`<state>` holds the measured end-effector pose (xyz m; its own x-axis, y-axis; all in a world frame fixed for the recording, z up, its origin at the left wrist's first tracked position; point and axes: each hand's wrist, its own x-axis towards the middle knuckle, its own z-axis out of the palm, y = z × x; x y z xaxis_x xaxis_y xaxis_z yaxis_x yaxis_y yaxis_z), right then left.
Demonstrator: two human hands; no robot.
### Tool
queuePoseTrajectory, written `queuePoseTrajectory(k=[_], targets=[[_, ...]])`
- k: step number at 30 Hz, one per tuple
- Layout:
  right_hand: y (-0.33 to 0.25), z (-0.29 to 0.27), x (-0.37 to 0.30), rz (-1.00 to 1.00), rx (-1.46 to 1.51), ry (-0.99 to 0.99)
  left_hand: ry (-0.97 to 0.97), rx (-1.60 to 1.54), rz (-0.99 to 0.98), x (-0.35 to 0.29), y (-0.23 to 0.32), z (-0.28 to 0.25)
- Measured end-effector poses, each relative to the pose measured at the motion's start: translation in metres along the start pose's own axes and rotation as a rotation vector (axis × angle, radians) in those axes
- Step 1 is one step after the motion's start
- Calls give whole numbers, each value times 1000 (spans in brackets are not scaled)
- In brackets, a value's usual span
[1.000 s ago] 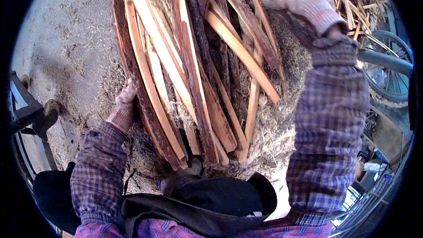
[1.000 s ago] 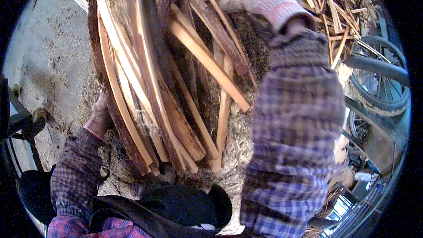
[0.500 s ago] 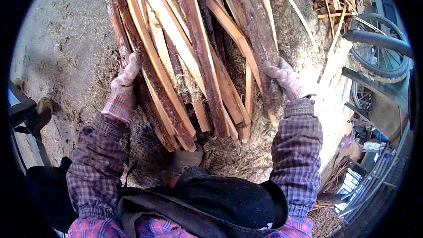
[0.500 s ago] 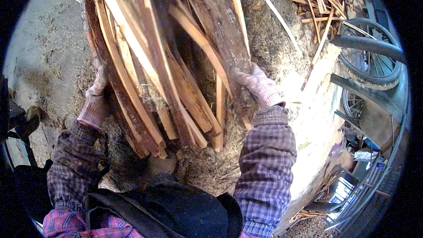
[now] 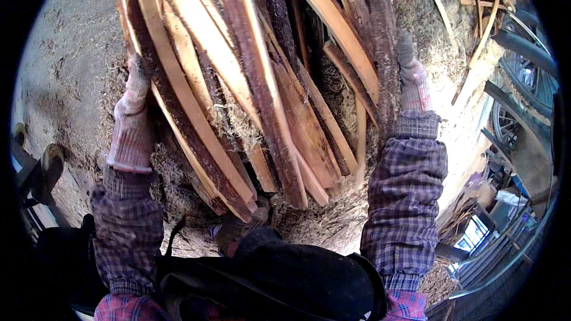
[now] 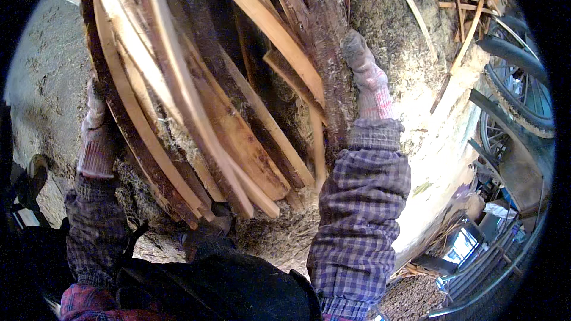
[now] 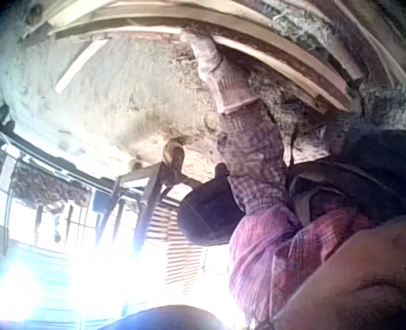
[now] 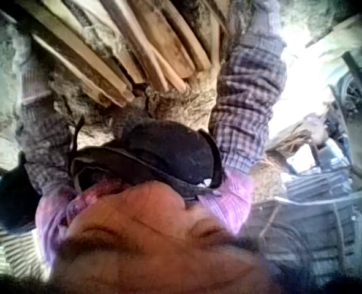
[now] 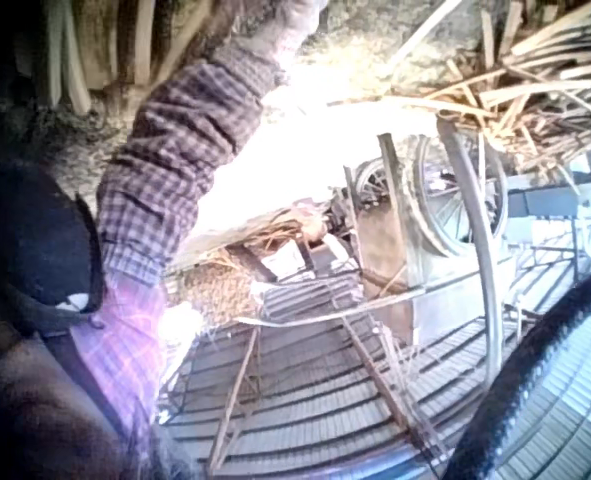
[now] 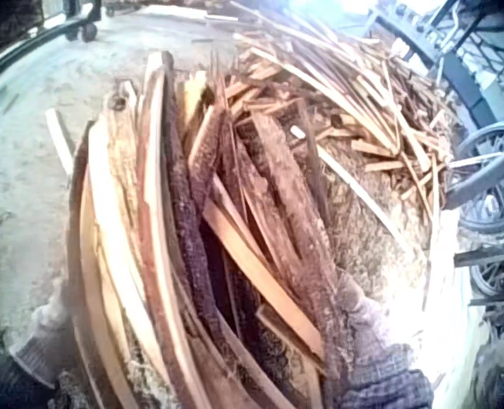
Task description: The person gathers and stacks thin wooden planks and strips from a pile on the ground. They arrange the pieces into bundles and place them onto a metal rack or frame nearby.
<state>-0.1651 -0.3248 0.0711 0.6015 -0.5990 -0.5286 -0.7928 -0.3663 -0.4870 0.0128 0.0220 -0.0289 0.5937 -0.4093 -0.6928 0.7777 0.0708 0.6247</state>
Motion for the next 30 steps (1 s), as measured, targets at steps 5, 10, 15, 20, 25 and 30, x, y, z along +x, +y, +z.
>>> queuePoseTrajectory(k=[5, 10, 15, 20, 25, 30], targets=[[3, 9, -11, 66, 58, 22, 14, -8, -54, -7, -8, 10], [2, 25, -16, 100, 120, -4, 42, -24, -77, -5, -15, 1], [-9, 28, -16, 147, 132, 18, 9, -59, -101, 1, -19, -1], [-16, 30, -27, 202, 139, 29, -19, -146, -95, 3, -28, 0], [-38, 38, -31, 211, 141, 57, -147, -322, 23, 26, -67, -1], [-60, 35, -56, 219, 134, 144, -297, -320, -13, 6, -33, 25]])
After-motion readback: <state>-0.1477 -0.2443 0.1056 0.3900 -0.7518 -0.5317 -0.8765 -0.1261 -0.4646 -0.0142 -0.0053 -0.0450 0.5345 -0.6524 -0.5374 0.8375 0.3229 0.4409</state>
